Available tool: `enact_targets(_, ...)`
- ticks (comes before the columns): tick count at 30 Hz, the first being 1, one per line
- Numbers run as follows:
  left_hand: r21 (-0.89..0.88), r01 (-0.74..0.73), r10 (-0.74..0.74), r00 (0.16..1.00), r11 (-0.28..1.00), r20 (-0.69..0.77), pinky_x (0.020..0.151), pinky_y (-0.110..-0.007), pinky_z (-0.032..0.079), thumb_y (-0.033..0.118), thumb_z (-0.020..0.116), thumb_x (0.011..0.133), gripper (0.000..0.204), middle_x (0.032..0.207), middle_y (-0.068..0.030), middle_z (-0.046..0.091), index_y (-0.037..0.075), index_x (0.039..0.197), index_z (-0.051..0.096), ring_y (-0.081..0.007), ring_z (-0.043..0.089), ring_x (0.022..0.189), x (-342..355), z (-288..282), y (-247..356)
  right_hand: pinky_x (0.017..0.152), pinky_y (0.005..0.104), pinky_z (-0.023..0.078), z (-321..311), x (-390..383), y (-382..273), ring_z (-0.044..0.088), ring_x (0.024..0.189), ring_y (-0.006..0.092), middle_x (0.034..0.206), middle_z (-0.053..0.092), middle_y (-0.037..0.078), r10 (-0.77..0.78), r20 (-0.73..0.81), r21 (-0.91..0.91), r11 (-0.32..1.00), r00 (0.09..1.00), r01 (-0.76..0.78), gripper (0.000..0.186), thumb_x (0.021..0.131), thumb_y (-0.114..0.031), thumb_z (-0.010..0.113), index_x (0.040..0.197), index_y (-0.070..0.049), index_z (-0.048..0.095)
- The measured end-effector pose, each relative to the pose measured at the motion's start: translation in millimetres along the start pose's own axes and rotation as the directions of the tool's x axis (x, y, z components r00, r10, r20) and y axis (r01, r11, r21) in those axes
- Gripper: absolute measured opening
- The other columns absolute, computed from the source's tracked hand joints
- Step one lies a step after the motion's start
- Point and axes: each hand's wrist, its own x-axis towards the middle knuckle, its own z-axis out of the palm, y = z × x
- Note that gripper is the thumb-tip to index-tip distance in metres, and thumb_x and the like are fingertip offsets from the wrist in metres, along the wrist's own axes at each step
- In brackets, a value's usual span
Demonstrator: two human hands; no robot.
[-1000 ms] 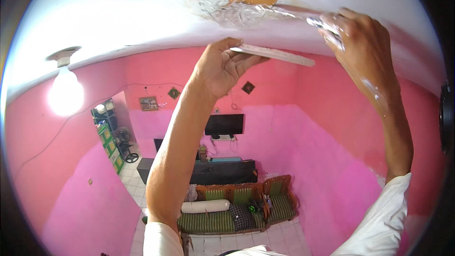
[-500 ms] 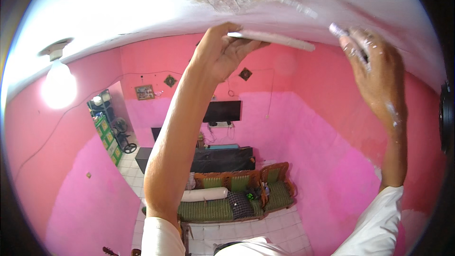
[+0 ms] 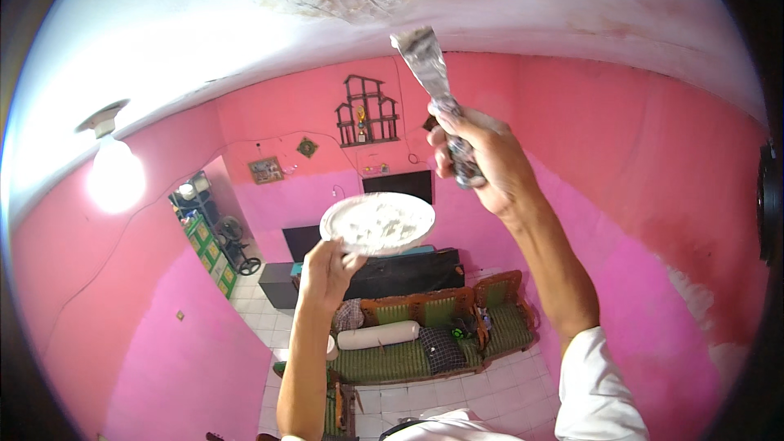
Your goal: The person patches a damaged section of a ceiling using a putty knife and a plate acting as a hawk to hold joint compound. They scoop compound from the plate and spread it over a hole in the ceiling panels with the putty knife.
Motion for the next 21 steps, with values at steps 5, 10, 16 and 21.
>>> enact_targets(5,-0.075,-0.017,0.01,0.996,0.997,-0.09,0.085,-0.04,0.052,0.007,0.048,0.085,0.028,0.112,-0.0158,0.057,-0.007,0.11,0.048,-0.0239,0.059,0.1,-40,-36,-16,0.049,0.0261,0.047,30,24,-4,0.053,0.057,0.0117,0.073,0.056,0.006,-0.098,-0.045,0.242,0.964,0.994,0.106,0.022,0.084,-0.019,0.059,0.093,0.0,0.057)
enact_targets(10,-0.063,-0.019,0.007,0.982,0.998,-0.189,0.072,-0.031,0.057,0.009,0.043,0.087,0.026,0.102,-0.0173,0.06,-0.008,0.106,0.048,-0.0223,0.064,0.084,-67,-37,-16,0.052,0.0311,0.054,54,35,-20,0.056,0.056,0.0148,0.074,0.055,0.01,-0.183,-0.095,0.376,0.903,0.979,0.205,0.017,0.086,-0.014,0.051,0.084,0.003,0.052)
enact_targets(16,-0.057,0.008,-0.016,0.991,0.998,-0.136,0.073,-0.031,0.057,0.007,0.044,0.086,0.03,0.104,-0.0196,0.059,-0.011,0.11,0.045,-0.0218,0.064,0.086,-85,-48,-12,0.059,0.0332,0.055,83,29,-34,0.057,0.062,0.0181,0.078,0.056,0.014,-0.287,-0.086,0.445,0.846,0.954,0.294,0.015,0.085,-0.01,0.053,0.088,0.005,0.052)
enact_targets(21,-0.02,-0.006,0.005,0.996,1.0,-0.092,0.086,-0.036,0.052,0.006,0.045,0.085,0.035,0.115,-0.0223,0.052,-0.011,0.114,0.04,-0.0253,0.059,0.099,-88,-37,-12,0.067,0.0347,0.055,96,9,-51,0.059,0.071,0.0209,0.084,0.057,0.016,-0.356,0.002,0.48,0.82,0.934,0.312,0.018,0.084,-0.007,0.056,0.094,0.006,0.051)
